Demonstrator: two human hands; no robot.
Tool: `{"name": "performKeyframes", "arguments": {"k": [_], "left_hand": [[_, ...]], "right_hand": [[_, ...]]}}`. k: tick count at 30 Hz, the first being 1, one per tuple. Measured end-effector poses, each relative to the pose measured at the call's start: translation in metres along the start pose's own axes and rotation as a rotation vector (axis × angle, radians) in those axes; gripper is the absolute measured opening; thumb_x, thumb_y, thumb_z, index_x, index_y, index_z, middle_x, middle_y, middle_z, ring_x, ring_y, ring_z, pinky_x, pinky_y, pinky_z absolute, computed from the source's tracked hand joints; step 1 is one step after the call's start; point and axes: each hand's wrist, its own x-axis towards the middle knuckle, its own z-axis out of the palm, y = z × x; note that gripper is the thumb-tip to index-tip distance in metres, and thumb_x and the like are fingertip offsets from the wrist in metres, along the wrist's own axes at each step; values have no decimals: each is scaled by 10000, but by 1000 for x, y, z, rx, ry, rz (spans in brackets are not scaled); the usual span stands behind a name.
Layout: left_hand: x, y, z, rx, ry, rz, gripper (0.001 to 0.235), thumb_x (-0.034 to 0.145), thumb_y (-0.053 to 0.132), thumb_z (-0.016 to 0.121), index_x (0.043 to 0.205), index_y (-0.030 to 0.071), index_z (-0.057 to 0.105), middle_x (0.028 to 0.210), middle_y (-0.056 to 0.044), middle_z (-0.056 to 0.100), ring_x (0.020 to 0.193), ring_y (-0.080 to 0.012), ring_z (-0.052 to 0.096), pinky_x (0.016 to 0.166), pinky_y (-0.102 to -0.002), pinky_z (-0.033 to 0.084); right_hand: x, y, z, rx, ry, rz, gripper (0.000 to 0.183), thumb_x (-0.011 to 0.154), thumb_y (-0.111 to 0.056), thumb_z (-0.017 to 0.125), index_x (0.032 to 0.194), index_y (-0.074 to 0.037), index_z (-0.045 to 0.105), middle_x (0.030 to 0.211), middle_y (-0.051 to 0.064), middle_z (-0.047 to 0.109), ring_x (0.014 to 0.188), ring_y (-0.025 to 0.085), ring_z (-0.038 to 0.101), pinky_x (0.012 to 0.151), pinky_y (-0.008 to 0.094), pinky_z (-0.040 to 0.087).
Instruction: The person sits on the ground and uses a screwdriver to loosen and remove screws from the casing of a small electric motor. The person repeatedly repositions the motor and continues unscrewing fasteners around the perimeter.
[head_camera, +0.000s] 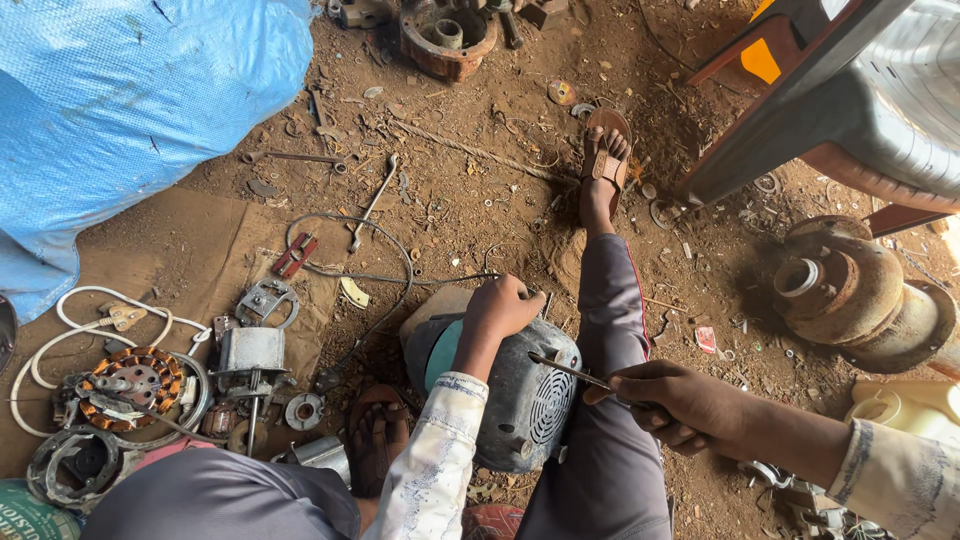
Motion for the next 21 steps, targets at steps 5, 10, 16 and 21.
{"name": "performKeyframes", "arguments": {"k": [5, 10, 16, 21], "left_hand": [[0, 0, -1, -4, -17, -6, 422, 819, 520, 704, 859, 116, 818, 889, -173, 774, 884, -354, 751, 865, -427, 584], [0, 1, -2, 1, -25, -25, 428, 812, 527, 716, 868, 113, 808, 897, -163, 772, 891, -345, 750, 863, -433, 581], [-2, 4, -3, -2, -35, -17, 396, 805, 508, 727, 862, 125, 811, 883, -163, 768, 866, -349, 751, 841, -434, 586], [-6, 5, -4, 3, -57, -27, 359, 789, 484, 738, 827, 135, 813, 856, -144, 779, 842, -333, 759, 826, -421, 594]], "right_hand": [[1, 0, -1, -29, -10, -5, 402, 987, -361, 557, 1302, -144, 684, 599, -51, 360, 412, 51, 262, 358, 233, 217], [3, -1, -2, -65, -5, -16, 418, 994, -365, 546, 1314, -130, 675, 604, -42, 393, 416, 53, 288, 355, 241, 236], [4, 1, -2, -85, 2, -24, 406, 998, -347, 554, 1319, -124, 661, 602, -51, 398, 425, 51, 306, 358, 235, 245], [8, 0, -1, -252, 102, -17, 417, 1008, -408, 581, 1310, -146, 701, 584, -30, 437, 415, 72, 339, 365, 258, 280]]}}
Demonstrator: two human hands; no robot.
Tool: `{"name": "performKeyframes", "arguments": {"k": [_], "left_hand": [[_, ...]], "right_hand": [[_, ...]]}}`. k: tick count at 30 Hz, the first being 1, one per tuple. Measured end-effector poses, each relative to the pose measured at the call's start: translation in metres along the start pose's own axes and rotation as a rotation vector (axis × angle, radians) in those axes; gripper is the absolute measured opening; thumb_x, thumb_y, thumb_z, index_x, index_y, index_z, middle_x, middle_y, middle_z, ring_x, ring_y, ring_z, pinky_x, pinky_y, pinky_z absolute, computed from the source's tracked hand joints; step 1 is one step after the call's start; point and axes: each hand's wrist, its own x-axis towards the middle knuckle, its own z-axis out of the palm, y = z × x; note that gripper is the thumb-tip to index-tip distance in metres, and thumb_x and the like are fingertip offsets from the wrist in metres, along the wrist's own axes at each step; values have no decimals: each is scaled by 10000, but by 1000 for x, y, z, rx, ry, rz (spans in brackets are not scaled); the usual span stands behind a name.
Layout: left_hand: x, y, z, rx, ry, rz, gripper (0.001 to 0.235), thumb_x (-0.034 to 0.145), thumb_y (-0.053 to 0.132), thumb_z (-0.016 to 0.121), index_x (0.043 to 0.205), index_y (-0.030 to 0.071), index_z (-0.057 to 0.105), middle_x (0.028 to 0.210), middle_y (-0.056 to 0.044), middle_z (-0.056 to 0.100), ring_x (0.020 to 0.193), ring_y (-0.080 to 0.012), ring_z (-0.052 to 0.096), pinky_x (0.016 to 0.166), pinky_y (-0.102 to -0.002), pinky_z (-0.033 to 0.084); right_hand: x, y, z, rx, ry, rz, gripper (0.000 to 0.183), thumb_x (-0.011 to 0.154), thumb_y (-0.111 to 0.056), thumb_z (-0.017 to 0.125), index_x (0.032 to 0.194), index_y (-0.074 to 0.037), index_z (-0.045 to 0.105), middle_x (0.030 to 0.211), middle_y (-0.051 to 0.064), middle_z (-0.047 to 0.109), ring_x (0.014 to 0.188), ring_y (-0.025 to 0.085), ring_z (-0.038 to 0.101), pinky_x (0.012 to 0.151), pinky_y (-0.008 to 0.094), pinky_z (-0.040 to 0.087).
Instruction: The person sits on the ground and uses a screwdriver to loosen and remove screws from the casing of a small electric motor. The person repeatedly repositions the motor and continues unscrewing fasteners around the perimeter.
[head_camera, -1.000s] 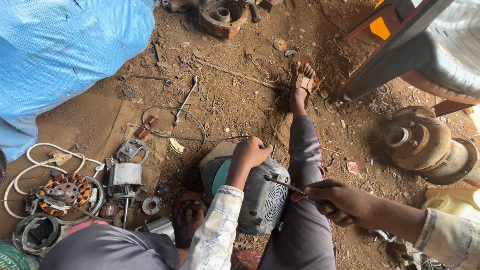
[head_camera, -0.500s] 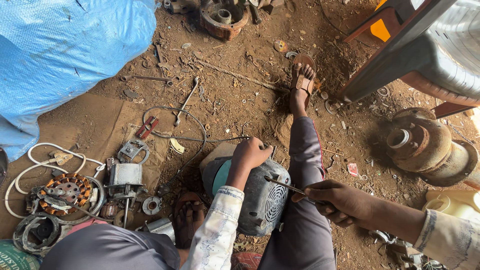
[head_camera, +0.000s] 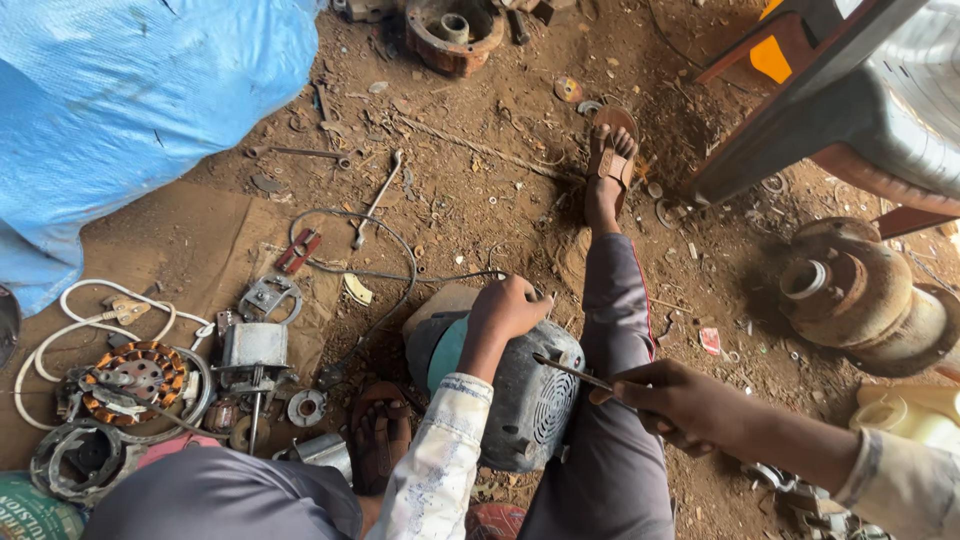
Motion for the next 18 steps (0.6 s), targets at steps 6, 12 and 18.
{"name": "performKeyframes", "arguments": {"k": [6, 12, 18], "left_hand": [[5, -5, 3, -36, -1, 30, 363, 681, 476, 835, 780, 130, 791, 842, -149, 768, 829, -326, 754, 822, -407, 592], [12, -10, 1, -29, -34, 65, 416, 612, 507, 871, 736, 121, 780, 840, -158, 784, 826, -319, 763, 820, -392, 596], [20, -14, -5, -73, -45, 51, 465, 576, 523, 903, 744, 115, 755, 844, -166, 771, 823, -323, 757, 801, -400, 595]], "right_hand": [[6, 3, -2, -84, -14, -58, 414, 993, -393, 568, 1287, -117, 662, 579, -26, 489, 399, 78, 389, 356, 271, 321], [-1, -13, -2, -31, 5, 29, 385, 1015, -401, 615, 1333, -189, 658, 566, -25, 467, 390, 87, 372, 360, 281, 313], [0, -33, -2, -313, 62, -64, 361, 987, -370, 603, 1263, -219, 781, 543, 3, 512, 432, 121, 408, 421, 328, 371]]}}
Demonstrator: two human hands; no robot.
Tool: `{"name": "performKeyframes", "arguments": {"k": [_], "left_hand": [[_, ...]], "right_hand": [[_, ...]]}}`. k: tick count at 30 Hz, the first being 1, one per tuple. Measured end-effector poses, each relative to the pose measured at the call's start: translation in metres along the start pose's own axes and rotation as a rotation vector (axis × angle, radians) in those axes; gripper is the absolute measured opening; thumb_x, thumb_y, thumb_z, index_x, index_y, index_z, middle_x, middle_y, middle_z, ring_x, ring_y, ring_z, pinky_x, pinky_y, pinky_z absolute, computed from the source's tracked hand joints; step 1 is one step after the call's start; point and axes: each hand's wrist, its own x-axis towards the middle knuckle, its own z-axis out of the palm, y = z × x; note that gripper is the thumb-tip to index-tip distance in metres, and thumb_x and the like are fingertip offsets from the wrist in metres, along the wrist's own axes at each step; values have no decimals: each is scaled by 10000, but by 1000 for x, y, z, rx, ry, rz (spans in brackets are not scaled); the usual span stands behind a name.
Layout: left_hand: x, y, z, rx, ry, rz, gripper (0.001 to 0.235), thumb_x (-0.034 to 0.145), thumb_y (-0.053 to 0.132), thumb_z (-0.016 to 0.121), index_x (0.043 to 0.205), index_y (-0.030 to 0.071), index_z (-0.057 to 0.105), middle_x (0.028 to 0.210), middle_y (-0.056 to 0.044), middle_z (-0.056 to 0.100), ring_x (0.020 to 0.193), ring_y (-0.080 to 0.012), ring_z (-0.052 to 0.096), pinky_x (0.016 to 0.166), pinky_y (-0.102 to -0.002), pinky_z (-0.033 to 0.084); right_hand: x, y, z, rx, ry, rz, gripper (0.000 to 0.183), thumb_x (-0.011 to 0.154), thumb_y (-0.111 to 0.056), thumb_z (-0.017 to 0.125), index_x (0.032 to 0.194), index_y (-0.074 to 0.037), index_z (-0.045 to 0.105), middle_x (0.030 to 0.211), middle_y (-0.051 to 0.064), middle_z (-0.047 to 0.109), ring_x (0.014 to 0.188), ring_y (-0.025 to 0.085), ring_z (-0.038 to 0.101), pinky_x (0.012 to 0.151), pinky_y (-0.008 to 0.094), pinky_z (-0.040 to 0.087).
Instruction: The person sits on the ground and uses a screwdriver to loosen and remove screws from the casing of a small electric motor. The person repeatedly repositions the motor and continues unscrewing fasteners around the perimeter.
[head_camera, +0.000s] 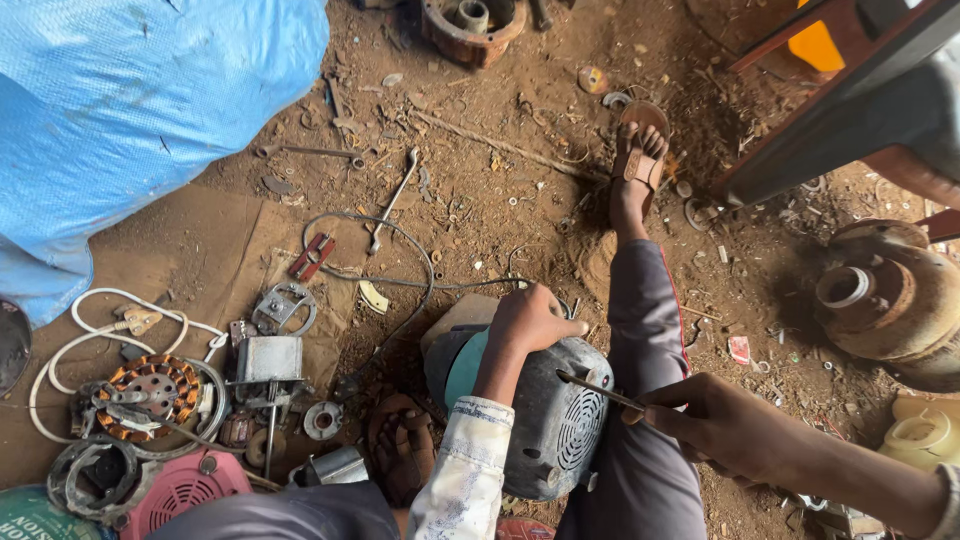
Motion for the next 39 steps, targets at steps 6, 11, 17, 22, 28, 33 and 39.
{"name": "performKeyframes", "arguments": {"k": [6, 11, 17, 22, 28, 33, 39], "left_hand": [[-2, -3, -18, -53, -26, 28, 418, 627, 504, 879, 725, 108, 785, 792, -152, 773, 782, -321, 762, 787, -389, 594], [-4, -2, -29, -80, 10, 54, 380, 649, 475, 871, 693, 111, 769, 740, -138, 757, 735, -312, 761, 756, -382, 592], [-8, -4, -29, -40, 0, 65, 380, 680, 486, 855, 684, 114, 777, 722, -137, 748, 717, -319, 746, 731, -389, 589], [-16, 3, -30, -12, -27, 77, 376, 667, 480, 856, 725, 115, 789, 713, -144, 739, 710, -315, 744, 717, -390, 585], [-29, 8, -28, -165, 45, 92, 324, 663, 397, 863, 776, 101, 793, 734, -123, 763, 715, -258, 768, 724, -350, 592], [-38, 14, -21, -81, 93, 56, 258, 702, 332, 863, 758, 87, 805, 761, -113, 777, 708, -247, 752, 726, -347, 586], [-29, 11, -14, -123, 97, 57, 252, 719, 326, 854, 782, 92, 784, 750, -106, 775, 697, -231, 771, 705, -333, 602]], "right_hand": [[8, -20, -2, -327, 131, -274, 299, 997, -333, 636, 1128, -111, 787, 702, 55, 739, 647, 137, 662, 615, 363, 566], [-1, -49, -3, -476, 158, -253, 301, 950, -297, 622, 1191, -206, 776, 804, 68, 800, 714, 172, 806, 676, 362, 603], [-13, -50, 4, -1298, 41, -254, 566, 1072, -184, 469, 1621, -166, 332, 803, 41, 639, 652, 175, 662, 627, 384, 562], [-15, -24, 18, -1490, 312, -721, 641, 889, 66, 509, 1516, 100, 380, 833, 117, 607, 603, 247, 647, 497, 385, 562], [-27, -8, 37, -959, 240, -319, 500, 1000, -267, 566, 1494, -197, 536, 849, 89, 704, 662, 201, 664, 604, 350, 531], [-32, 6, 27, -119, 187, -625, 404, 939, -180, 611, 1330, -124, 696, 830, 7, 801, 611, 90, 672, 537, 283, 510], [-25, 13, 6, 443, -36, 44, 313, 1017, -270, 520, 1156, -90, 734, 664, 37, 580, 439, 94, 404, 389, 266, 313]]}}
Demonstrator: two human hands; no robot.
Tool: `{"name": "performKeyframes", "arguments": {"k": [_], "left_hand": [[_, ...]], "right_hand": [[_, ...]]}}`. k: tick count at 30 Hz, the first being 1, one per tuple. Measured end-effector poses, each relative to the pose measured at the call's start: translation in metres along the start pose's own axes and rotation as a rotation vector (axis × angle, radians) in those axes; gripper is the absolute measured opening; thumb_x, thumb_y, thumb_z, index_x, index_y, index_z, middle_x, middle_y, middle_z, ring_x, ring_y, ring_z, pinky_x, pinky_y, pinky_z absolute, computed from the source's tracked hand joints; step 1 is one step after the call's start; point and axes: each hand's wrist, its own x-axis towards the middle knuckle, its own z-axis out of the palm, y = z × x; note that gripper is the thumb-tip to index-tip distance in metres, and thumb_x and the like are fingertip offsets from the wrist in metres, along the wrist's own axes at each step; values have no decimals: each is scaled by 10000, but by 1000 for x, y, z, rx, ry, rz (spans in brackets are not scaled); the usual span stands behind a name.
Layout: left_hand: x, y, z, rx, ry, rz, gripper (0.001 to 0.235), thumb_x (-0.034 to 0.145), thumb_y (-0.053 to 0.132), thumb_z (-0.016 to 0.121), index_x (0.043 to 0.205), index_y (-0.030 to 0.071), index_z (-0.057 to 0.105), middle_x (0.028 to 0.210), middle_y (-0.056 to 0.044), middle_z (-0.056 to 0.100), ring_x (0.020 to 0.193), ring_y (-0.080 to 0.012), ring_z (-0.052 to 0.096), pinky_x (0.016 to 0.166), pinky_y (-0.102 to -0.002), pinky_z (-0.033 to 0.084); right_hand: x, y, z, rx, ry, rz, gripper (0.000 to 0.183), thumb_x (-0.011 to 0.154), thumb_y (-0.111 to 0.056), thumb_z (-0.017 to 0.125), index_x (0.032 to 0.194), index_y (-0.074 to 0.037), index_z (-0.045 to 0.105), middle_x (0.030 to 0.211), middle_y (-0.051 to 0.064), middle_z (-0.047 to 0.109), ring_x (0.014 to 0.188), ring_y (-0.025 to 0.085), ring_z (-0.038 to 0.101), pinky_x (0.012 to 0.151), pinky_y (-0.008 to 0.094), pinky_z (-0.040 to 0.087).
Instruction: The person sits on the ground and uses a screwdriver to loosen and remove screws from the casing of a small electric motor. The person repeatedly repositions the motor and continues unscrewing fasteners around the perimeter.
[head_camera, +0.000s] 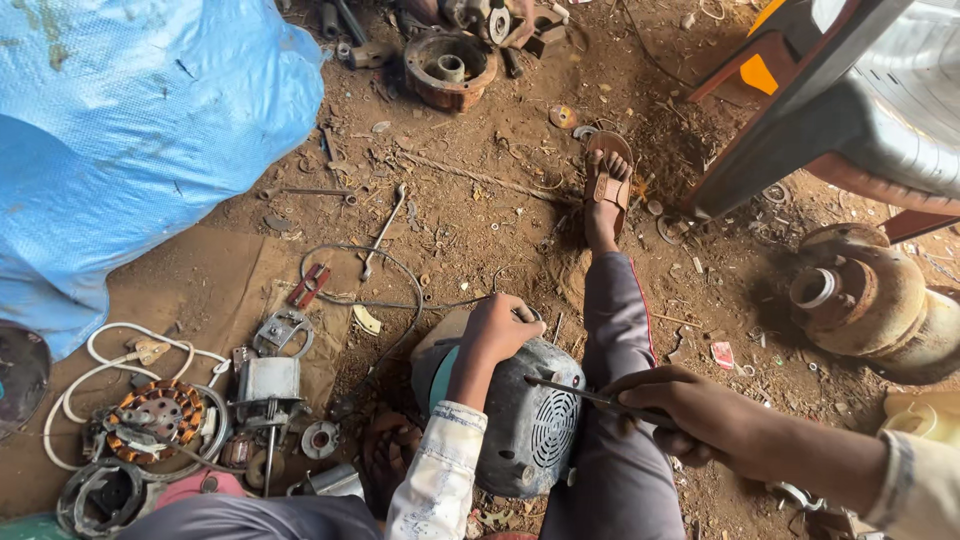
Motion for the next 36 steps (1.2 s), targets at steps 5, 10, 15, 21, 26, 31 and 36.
{"name": "performKeyframes", "arguments": {"k": [5, 10, 15, 21, 26, 31, 36], "left_hand": [[7, -4, 4, 97, 28, 11, 239, 702, 321, 871, 768, 106, 792, 762, -109, 770, 717, -262, 756, 716, -350, 592], [10, -5, 6, 88, 43, 15, 226, 659, 340, 882, 727, 143, 795, 777, -90, 776, 729, -270, 755, 728, -363, 597], [16, -9, 11, 77, 69, 49, 217, 657, 324, 884, 693, 139, 776, 742, -92, 759, 712, -290, 739, 705, -378, 582], [12, -9, 9, 61, 66, 35, 169, 698, 291, 845, 686, 141, 767, 699, -60, 750, 661, -256, 741, 670, -367, 579], [11, -14, 11, 54, 90, 62, 140, 699, 263, 832, 689, 138, 769, 719, -51, 756, 668, -243, 743, 670, -355, 580], [17, -11, 6, 83, 47, 97, 163, 706, 274, 847, 709, 129, 771, 748, -54, 753, 695, -251, 741, 676, -364, 578], [4, 5, -4, 45, 185, 100, 191, 743, 286, 837, 735, 107, 773, 715, -105, 751, 666, -257, 751, 640, -350, 580]], "right_hand": [[8, -6, 0, 76, -80, 103, 337, 1020, -369, 556, 1232, -148, 698, 652, -21, 501, 436, 68, 310, 380, 249, 239], [30, 2, -2, -300, 83, 43, 364, 1027, -448, 582, 1242, -197, 735, 642, -11, 518, 478, 96, 422, 433, 290, 357], [48, 7, -6, -495, 123, -201, 396, 997, -405, 596, 1253, -170, 784, 622, 4, 625, 552, 83, 536, 523, 306, 477], [30, -18, 1, -701, 191, -56, 345, 986, -384, 617, 1251, -206, 745, 709, 40, 791, 556, 138, 643, 579, 336, 538], [15, -22, 7, -1024, 201, -359, 337, 999, -319, 617, 1304, -237, 736, 741, 35, 824, 532, 119, 767, 559, 303, 610], [8, -14, 17, -1776, 193, -663, 624, 935, -39, 544, 1535, 2, 377, 893, 129, 675, 585, 209, 680, 493, 369, 590], [4, -10, 17, -1714, 338, -783, 618, 909, -128, 535, 1514, -58, 425, 860, 114, 678, 553, 234, 654, 424, 372, 563]]}}
